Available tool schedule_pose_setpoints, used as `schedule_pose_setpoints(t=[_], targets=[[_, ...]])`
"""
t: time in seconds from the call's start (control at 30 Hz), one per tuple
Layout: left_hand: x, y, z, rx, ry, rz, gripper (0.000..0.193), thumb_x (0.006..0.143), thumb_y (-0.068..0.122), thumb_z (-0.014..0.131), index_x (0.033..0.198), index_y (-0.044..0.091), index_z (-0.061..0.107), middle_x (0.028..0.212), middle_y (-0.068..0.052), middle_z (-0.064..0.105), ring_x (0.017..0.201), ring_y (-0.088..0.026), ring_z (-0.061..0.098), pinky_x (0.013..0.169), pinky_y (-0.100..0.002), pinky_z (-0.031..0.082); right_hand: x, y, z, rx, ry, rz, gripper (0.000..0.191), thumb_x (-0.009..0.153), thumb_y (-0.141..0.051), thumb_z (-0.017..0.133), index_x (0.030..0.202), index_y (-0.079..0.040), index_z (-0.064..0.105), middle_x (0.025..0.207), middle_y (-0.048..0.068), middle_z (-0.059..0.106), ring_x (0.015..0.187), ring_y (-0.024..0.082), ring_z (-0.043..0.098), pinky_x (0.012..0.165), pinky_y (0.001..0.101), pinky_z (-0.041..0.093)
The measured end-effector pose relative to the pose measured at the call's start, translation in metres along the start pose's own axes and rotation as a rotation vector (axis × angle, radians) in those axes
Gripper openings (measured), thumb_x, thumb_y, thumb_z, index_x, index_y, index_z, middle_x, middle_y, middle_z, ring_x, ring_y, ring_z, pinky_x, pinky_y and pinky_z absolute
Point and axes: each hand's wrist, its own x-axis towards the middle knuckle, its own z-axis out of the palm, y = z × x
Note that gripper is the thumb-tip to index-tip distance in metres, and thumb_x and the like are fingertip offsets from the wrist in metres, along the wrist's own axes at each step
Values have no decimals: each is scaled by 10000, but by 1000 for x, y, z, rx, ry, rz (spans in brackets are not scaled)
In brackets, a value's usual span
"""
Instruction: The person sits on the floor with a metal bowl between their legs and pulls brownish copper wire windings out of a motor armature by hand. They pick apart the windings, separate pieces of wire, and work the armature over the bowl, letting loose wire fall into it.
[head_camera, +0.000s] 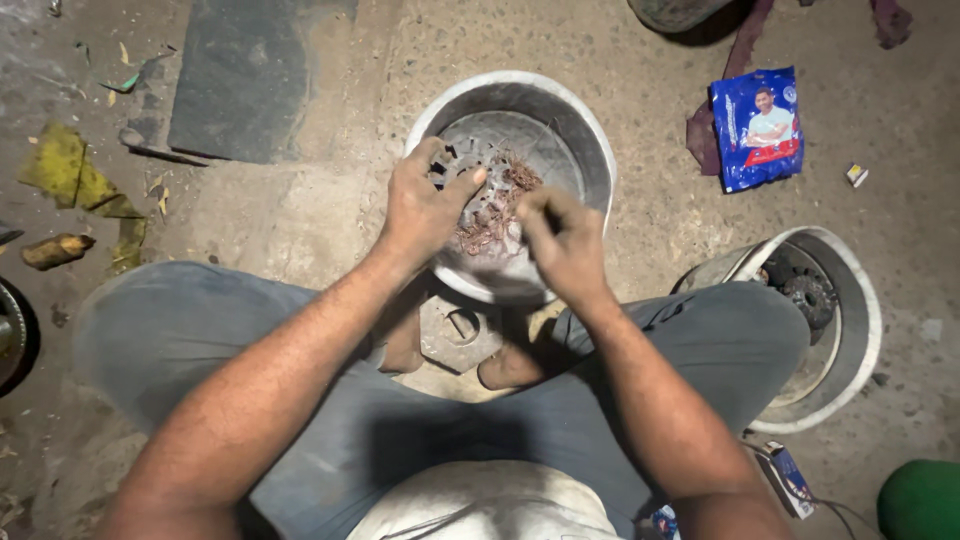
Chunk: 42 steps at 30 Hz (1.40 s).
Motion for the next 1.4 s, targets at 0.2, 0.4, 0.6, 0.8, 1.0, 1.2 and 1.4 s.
schedule_pose_setpoints(t=[0.2,0.4,0.6,0.8,1.0,1.2,1.4], targets=[[-2,4,0,12,4,-62,525,867,162,796,1250,-139,600,1149,-213,728,1064,-238,704,949,-340,561,12,10,-10,-228,-80,68,135,991,-147,664,962,-34,730,760,44,694,634,109,633,571,267,548],[4,11,-4,36,9,-191,382,893,178,750,1159,-79,657,1087,-181,735,1008,-222,714,911,-336,586,13,-14,-17,-440,112,-176,198,925,-98,674,1080,16,719,938,141,721,820,197,680,728,313,580],[-4,17,-7,-67,-25,-25,335,907,140,737,1172,-45,650,1058,-138,747,980,-192,703,881,-323,584,1,-28,-2,-24,-67,103,262,939,-129,703,1163,6,716,917,98,703,775,186,622,678,340,515],[-4,13,-1,-116,86,-78,319,891,144,784,1087,-62,639,1001,-124,724,923,-161,649,804,-327,564,6,-3,5,-76,-93,13,143,995,-144,710,987,-5,743,782,30,695,722,110,621,657,280,505],[-1,7,-1,90,33,-13,299,881,126,806,1082,-52,675,989,-126,747,904,-176,690,800,-311,567,0,8,-5,84,64,97,142,997,-148,682,959,-14,712,790,21,667,721,91,587,641,288,487],[3,3,-4,-305,85,-216,356,856,151,777,1144,-24,664,1014,-108,753,897,-179,701,789,-308,584,11,6,-12,-233,-153,314,211,1022,-218,678,1040,-22,754,827,96,711,685,179,597,643,350,529],[0,1,2,-217,17,-52,334,911,124,765,1149,-59,619,1139,-112,708,1120,-155,692,931,-299,617,13,-19,-17,-428,61,-238,443,918,-128,710,1308,61,617,1184,234,698,909,296,700,802,412,582]])
